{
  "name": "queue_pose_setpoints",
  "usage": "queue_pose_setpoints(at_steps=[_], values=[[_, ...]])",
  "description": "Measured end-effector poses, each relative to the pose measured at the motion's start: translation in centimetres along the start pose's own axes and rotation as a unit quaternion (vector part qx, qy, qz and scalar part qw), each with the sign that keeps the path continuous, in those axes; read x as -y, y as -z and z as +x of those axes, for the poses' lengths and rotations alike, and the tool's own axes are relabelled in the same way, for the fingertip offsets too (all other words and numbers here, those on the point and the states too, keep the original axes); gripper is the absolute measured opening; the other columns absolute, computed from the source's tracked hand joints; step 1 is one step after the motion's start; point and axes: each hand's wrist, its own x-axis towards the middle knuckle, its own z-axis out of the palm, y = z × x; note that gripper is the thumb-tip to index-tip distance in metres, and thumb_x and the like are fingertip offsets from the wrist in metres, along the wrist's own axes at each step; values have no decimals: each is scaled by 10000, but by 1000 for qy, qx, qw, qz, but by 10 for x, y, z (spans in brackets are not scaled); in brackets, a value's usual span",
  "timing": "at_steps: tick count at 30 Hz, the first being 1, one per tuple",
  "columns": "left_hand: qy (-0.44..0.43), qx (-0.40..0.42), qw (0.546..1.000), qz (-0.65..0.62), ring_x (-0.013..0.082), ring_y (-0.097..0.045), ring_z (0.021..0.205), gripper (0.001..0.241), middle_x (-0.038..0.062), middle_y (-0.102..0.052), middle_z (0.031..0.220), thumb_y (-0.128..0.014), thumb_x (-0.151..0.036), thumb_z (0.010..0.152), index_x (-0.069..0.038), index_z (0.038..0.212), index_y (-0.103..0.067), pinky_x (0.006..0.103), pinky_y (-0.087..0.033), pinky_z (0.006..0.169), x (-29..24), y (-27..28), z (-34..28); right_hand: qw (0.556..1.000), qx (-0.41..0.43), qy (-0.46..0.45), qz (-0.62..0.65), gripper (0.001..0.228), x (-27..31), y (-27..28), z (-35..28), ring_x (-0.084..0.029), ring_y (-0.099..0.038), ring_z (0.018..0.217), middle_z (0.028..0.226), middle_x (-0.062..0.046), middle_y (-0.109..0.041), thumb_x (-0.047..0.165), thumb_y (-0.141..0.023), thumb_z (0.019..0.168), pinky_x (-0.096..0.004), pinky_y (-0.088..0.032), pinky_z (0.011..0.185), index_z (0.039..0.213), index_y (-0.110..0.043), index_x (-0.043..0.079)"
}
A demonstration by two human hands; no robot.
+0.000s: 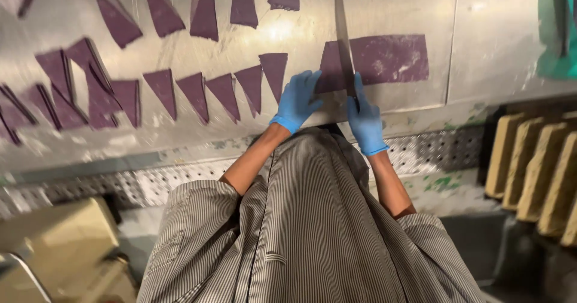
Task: Cutting strips of purple dough into triangles and rolling them into crescent pastry shapes.
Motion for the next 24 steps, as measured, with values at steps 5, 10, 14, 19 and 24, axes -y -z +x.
queue_pose_setpoints(at_steps=[5,10,14,19,24], values=[[34,-81,996,36,355,-498,1249,803,161,-543,1383,-827,-245,771,-67,1475,-486,474,-433,1037,-13,-41,-12,995,67,70,30,627,-13,13,11,-345,-612,547,667,-205,-604,152,-551,1062,-472,-462,566,1638,-313,223],[64,-103,991,54,351,-485,1299,745,122,-541,1429,-808,-234,802,-74,1467,-513,474,-429,1045,-25,-43,-12,987,93,122,54,621,-11,23,15,-294,-612,547,682,-176,-619,142,-546,1076,-456,-472,553,1642,-296,192],[71,-96,992,35,344,-510,1271,702,118,-568,1410,-796,-239,811,-54,1435,-533,471,-438,1029,-28,-41,-3,987,96,109,62,619,-8,23,18,-343,-621,563,665,-201,-611,147,-532,1069,-481,-464,566,1641,-296,152],[79,-126,989,-10,335,-550,1285,559,105,-600,1389,-753,-231,940,-76,1442,-562,448,-469,1082,-46,-7,59,990,64,125,28,597,-20,7,18,-408,-645,633,732,-239,-642,194,-509,1076,-511,-470,584,1634,-306,124],[-148,-90,981,92,359,-148,1584,689,166,-243,1695,-672,-354,1047,-136,1626,-369,557,-134,1304,-38,10,177,993,62,86,-41,556,-2,6,17,-423,-652,664,789,-245,-675,243,-479,1096,-527,-500,618,1619,-331,121]])
